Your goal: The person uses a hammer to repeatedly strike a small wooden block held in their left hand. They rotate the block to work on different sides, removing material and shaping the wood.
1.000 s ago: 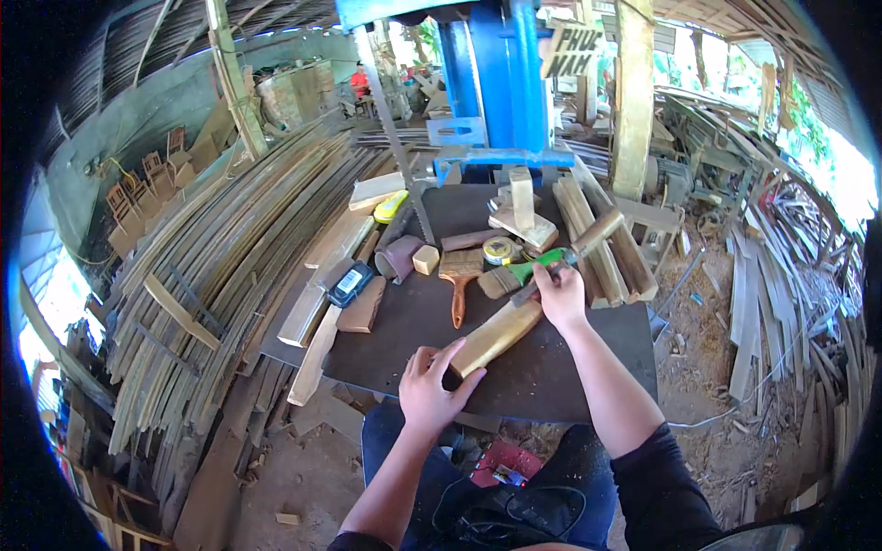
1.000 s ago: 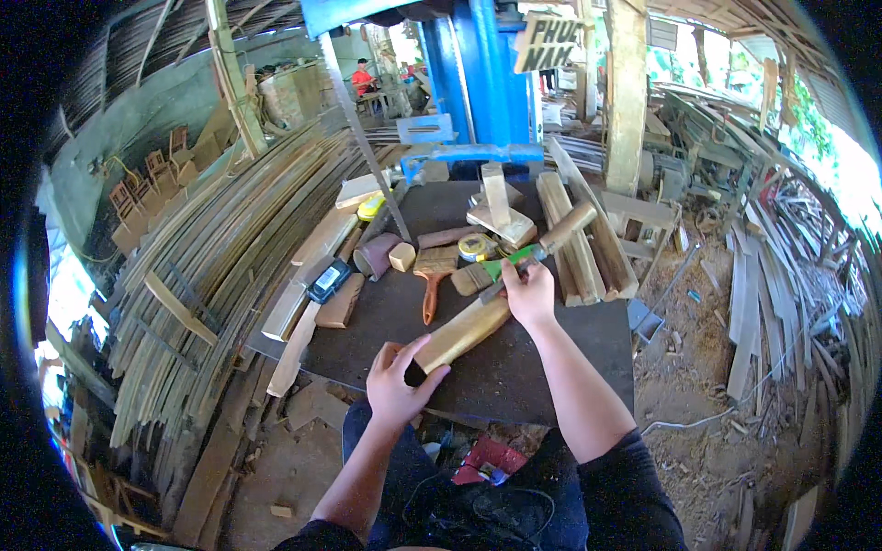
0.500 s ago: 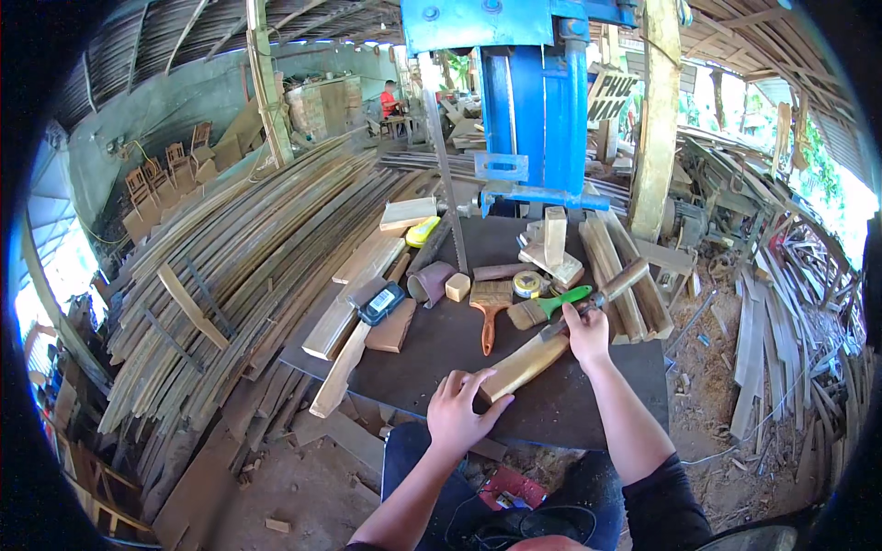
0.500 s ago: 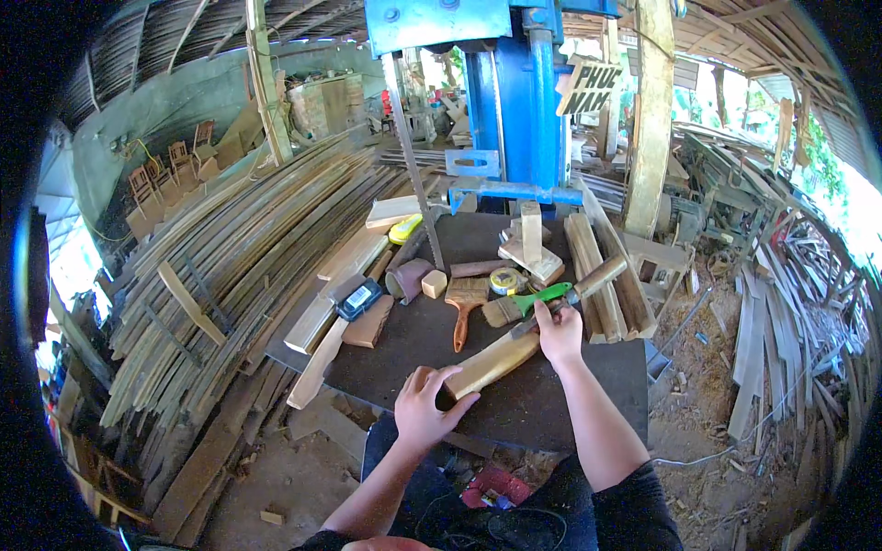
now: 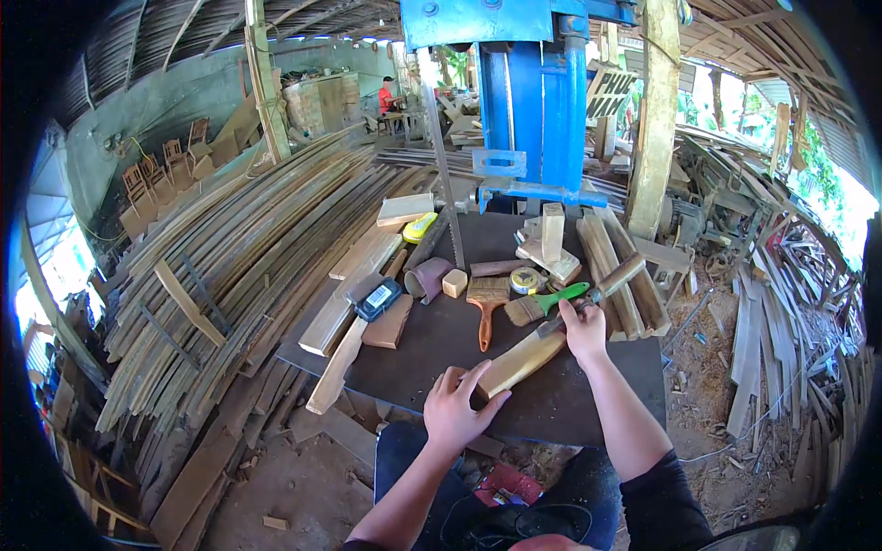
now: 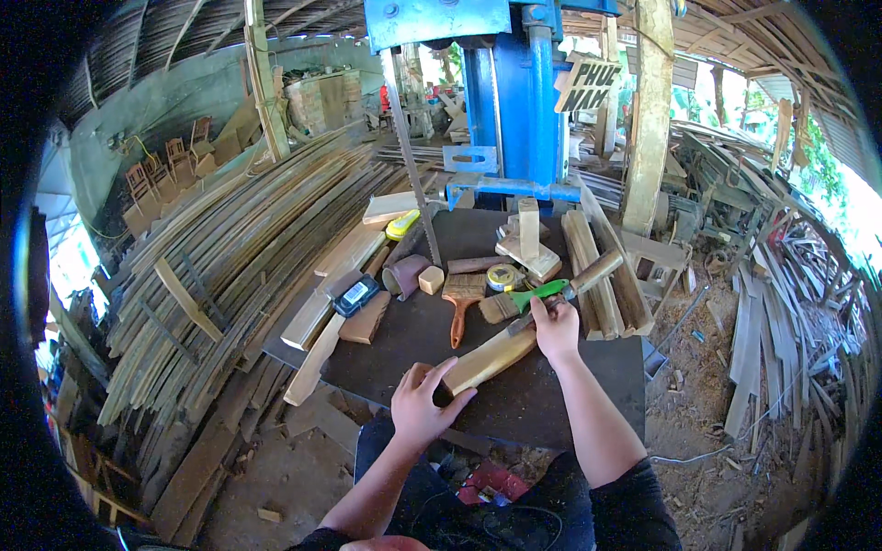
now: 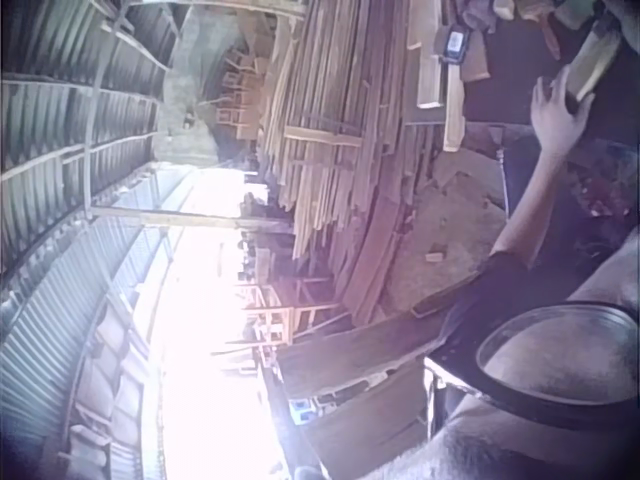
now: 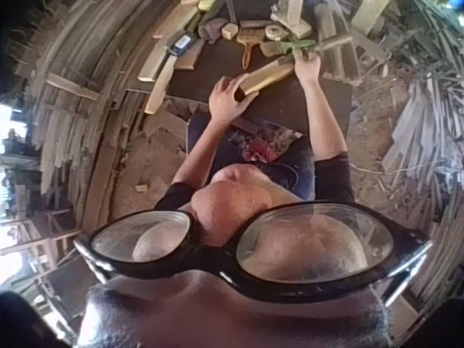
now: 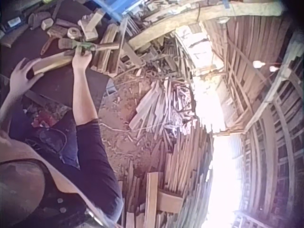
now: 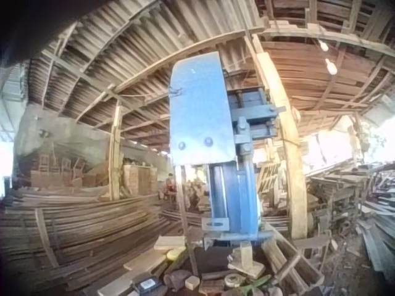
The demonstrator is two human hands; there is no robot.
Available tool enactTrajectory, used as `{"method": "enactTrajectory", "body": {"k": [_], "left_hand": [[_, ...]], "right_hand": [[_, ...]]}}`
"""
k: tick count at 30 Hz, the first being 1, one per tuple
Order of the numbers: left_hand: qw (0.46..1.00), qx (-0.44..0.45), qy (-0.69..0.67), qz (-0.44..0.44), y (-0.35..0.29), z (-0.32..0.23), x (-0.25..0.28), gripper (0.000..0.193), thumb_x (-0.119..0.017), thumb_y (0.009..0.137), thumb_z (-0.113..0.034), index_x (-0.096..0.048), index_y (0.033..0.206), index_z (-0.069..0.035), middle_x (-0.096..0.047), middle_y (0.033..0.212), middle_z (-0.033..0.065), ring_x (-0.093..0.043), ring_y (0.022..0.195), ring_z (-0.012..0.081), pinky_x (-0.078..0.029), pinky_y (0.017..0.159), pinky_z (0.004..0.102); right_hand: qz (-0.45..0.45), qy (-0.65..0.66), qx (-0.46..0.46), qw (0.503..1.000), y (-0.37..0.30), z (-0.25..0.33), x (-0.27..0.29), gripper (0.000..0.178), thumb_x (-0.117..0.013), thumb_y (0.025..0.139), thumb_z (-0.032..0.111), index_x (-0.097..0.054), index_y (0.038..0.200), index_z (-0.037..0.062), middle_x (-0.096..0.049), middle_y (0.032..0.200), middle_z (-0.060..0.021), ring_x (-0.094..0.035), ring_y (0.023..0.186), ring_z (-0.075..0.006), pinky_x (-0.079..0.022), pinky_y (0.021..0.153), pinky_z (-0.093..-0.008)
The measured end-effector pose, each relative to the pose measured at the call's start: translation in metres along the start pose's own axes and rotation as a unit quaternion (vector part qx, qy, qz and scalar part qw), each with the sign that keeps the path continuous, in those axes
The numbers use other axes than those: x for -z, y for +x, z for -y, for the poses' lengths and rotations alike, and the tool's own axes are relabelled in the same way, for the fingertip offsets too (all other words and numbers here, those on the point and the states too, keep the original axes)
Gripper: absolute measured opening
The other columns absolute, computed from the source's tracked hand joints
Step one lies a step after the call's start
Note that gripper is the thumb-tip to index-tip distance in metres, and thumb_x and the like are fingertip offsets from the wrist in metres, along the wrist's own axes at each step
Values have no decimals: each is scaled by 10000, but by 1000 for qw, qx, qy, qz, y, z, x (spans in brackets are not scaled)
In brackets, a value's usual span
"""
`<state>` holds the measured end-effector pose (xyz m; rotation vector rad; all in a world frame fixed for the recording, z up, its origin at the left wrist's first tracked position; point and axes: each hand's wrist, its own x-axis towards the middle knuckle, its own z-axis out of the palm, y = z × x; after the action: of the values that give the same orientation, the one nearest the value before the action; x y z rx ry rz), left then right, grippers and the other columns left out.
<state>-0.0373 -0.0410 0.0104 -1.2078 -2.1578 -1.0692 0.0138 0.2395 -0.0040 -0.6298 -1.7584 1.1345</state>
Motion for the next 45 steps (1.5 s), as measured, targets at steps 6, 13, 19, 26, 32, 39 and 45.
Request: {"method": "enactTrajectory", "body": {"k": [6,13,19,26,32,39,45], "left_hand": [[1000,-2,1,-6,-1,2,-4,551,-857,760,-443,-704,1205,-158,-640,921,77,-667,828,277,-553,719,387],[1000,5,-4,-2,0,1,1,539,-855,765,-442,-679,1172,-135,-644,927,82,-670,846,285,-555,731,393],[1000,-4,3,-4,2,1,0,530,-841,774,-447,-672,1162,-127,-636,928,72,-664,846,273,-548,723,387],[1000,1,3,0,0,3,0,529,-830,781,-459,-667,1160,-127,-632,931,66,-661,841,270,-545,727,386],[1000,10,-10,4,0,0,1,529,-847,769,-456,-663,1146,-132,-647,937,82,-672,856,293,-555,742,398],[999,27,-6,20,1,1,2,530,-845,769,-456,-656,1143,-132,-648,942,86,-675,874,290,-557,751,399],[1000,11,-9,13,1,4,3,532,-841,775,-452,-647,1147,-123,-643,941,88,-672,872,295,-554,747,405]], "right_hand": [[6,14,-17,1000,1,-6,1,359,-739,938,278,-622,730,9,-556,608,20,-456,548,-71,-354,517,-307],[18,27,-32,999,-3,6,1,336,-735,941,272,-633,736,26,-572,643,32,-461,578,-66,-368,547,-295],[8,32,-29,999,-2,6,0,311,-728,950,258,-634,754,37,-568,655,43,-466,591,-56,-370,549,-286],[5,59,-52,997,-4,3,-3,304,-744,940,265,-632,760,47,-548,647,48,-457,582,-47,-360,534,-283],[24,50,-67,996,-2,-2,3,235,-729,954,215,-664,788,61,-634,726,26,-541,653,-52,-413,609,-260],[16,93,-61,994,-3,5,-2,309,-724,956,241,-613,732,58,-521,652,65,-430,594,-34,-325,536,-271],[15,83,-52,995,-3,5,-4,291,-716,964,228,-636,752,45,-551,677,66,-437,617,-35,-334,556,-270]]}}
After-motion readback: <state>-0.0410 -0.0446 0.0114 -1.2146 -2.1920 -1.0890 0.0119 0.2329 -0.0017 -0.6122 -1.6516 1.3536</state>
